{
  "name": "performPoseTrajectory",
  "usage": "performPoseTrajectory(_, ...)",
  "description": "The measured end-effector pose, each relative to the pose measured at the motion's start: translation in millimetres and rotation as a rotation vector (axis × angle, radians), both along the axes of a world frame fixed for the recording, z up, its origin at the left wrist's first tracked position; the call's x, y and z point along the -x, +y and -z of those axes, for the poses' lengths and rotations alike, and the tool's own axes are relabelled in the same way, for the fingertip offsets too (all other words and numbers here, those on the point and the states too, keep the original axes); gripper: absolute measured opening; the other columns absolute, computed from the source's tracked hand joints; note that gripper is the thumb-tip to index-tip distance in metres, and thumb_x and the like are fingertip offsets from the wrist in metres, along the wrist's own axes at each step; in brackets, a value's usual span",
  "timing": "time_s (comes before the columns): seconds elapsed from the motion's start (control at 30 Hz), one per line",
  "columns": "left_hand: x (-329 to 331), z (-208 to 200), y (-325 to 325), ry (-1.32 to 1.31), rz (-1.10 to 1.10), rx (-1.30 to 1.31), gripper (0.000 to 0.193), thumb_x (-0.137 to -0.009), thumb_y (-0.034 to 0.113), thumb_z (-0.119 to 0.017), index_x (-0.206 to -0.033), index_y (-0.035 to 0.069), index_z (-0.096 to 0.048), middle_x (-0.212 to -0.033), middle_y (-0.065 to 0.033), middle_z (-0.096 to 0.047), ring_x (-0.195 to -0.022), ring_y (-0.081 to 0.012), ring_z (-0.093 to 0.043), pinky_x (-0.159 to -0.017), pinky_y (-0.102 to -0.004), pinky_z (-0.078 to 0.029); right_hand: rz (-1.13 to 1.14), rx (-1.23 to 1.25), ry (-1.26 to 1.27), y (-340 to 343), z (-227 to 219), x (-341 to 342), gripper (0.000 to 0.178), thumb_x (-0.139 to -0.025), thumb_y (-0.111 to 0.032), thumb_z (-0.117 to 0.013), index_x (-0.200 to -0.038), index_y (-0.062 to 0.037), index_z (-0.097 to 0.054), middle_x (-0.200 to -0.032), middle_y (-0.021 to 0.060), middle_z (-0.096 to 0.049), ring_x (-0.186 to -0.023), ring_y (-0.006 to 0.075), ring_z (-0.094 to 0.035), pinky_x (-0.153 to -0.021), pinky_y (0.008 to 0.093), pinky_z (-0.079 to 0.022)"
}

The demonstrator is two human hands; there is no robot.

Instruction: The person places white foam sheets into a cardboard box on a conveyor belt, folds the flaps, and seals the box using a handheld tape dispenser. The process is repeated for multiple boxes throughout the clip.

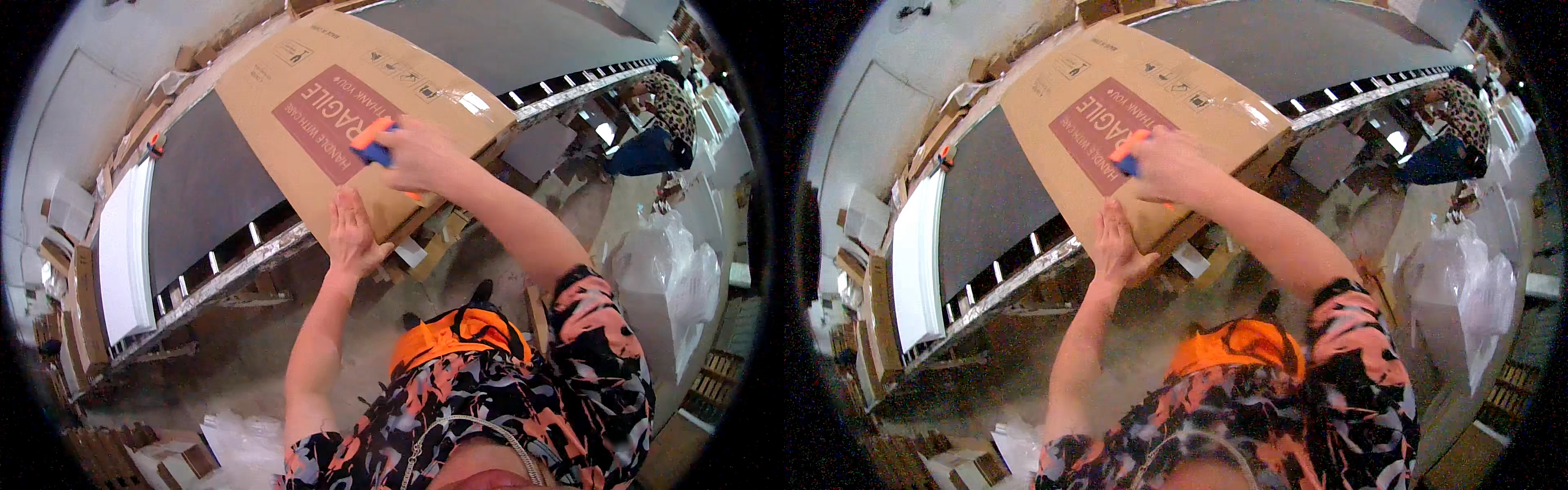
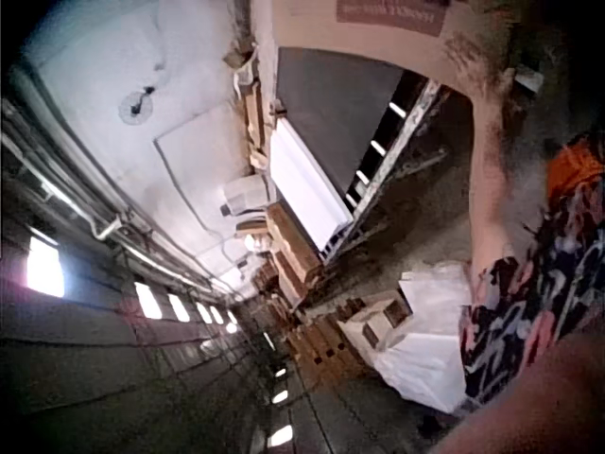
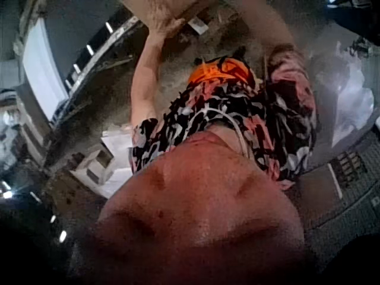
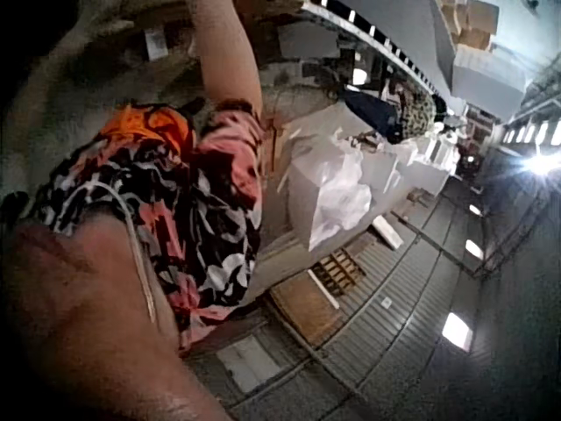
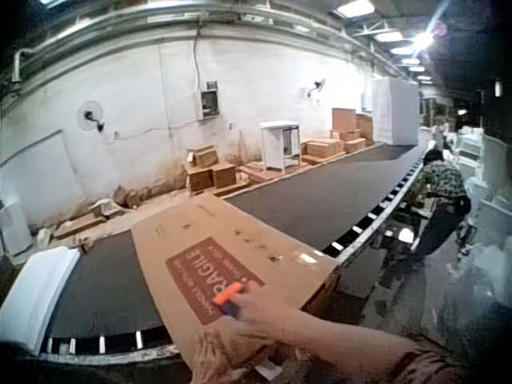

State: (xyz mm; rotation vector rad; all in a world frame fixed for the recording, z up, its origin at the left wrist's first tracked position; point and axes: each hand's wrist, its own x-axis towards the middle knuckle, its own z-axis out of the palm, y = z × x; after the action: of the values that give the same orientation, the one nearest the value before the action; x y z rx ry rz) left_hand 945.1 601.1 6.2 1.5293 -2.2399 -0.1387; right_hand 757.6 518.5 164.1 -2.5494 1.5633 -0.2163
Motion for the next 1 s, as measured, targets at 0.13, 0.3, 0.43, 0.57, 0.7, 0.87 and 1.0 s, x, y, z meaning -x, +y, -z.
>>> performPoseTrajectory(0.13, -1.6, -18.0, 4.3, 0.015, -0.037, -0.035, 0.127, -0.063, 0.045, -0.086, -0.153, -0.005, -0.013, -0.155, -0.0356, -0.019, -0.141, -0.0504, -0.028, -0.117, -0.0553, -0.023, -0.059, -0.208, 0.213, -21.0, -0.8, -54.9, 0.049, -0.067, -0.034, -0.070, -0.108, -0.0061, -0.070, -0.102, 0.0204, -0.070, -0.099, 0.0360, -0.068, -0.081, 0.0445, -0.057)
performPoseTrajectory(0.3, -9.7, -10.5, 1.3, -0.069, 0.076, 0.097, 0.093, -0.080, 0.053, -0.071, -0.157, 0.028, -0.025, -0.159, -0.0302, -0.018, -0.130, -0.0622, -0.037, -0.110, -0.0645, -0.030, -0.094, -0.374, 0.279, 54.9, 27.5, 4.4, 0.042, -0.066, -0.032, -0.068, -0.098, -0.0045, -0.074, -0.094, 0.0191, -0.072, -0.093, 0.0337, -0.071, -0.081, 0.0431, -0.057)
performPoseTrajectory(0.43, 5.1, -33.9, -4.1, -0.530, 0.238, -0.068, 0.074, -0.082, 0.048, -0.071, -0.147, 0.049, -0.036, -0.161, -0.0200, -0.022, -0.124, -0.0679, -0.038, -0.103, -0.0720, -0.031, -0.039, -0.474, 0.296, 75.8, 84.7, 12.3, 0.036, -0.071, -0.031, -0.070, -0.098, -0.0065, -0.075, -0.098, 0.0136, -0.074, -0.094, 0.0298, -0.072, -0.080, 0.0426, -0.057)
performPoseTrajectory(0.57, 2.2, -26.8, -9.4, -0.564, 0.295, 0.000, 0.061, -0.083, 0.042, -0.070, -0.139, 0.051, -0.049, -0.162, -0.0143, -0.024, -0.119, -0.0695, -0.040, -0.099, -0.0739, -0.034, -0.271, -0.371, 0.420, 86.8, 148.3, -11.4, 0.041, -0.065, -0.028, -0.074, -0.104, -0.0137, -0.074, -0.099, 0.0118, -0.071, -0.099, 0.0305, -0.068, -0.076, 0.0420, -0.056)
performPoseTrajectory(0.7, 0.9, -28.0, -5.3, -0.520, 0.290, 0.068, 0.055, -0.081, 0.041, -0.072, -0.133, 0.051, -0.055, -0.159, -0.0123, -0.030, -0.118, -0.0679, -0.043, -0.096, -0.0717, -0.040, -0.035, -0.536, 0.103, 95.8, 232.7, 86.5, 0.046, -0.066, -0.028, -0.072, -0.111, -0.0220, -0.074, -0.103, 0.0091, -0.071, -0.104, 0.0288, -0.066, -0.076, 0.0443, -0.055)
performPoseTrajectory(0.87, 2.4, -33.3, 0.2, -0.511, 0.227, 0.046, 0.053, -0.078, 0.039, -0.074, -0.127, 0.052, -0.060, -0.156, -0.0102, -0.038, -0.119, -0.0691, -0.042, -0.095, -0.0709, -0.043, 0.583, -0.826, -1.408, 35.1, 238.8, 292.1, 0.065, -0.069, 0.005, -0.068, -0.133, -0.0037, -0.062, -0.121, 0.0068, -0.068, -0.101, 0.0180, -0.066, -0.087, 0.0313, -0.055)
performPoseTrajectory(1.0, 7.8, -31.3, -1.8, -0.535, 0.200, 0.065, 0.053, -0.075, 0.035, -0.074, -0.124, 0.053, -0.062, -0.155, -0.0096, -0.040, -0.122, -0.0673, -0.042, -0.097, -0.0691, -0.044, 0.582, -0.670, -1.450, -77.2, 182.7, 399.9, 0.081, -0.064, 0.001, -0.057, -0.144, 0.0023, -0.047, -0.111, 0.0130, -0.068, -0.090, 0.0139, -0.066, -0.080, 0.0266, -0.054)
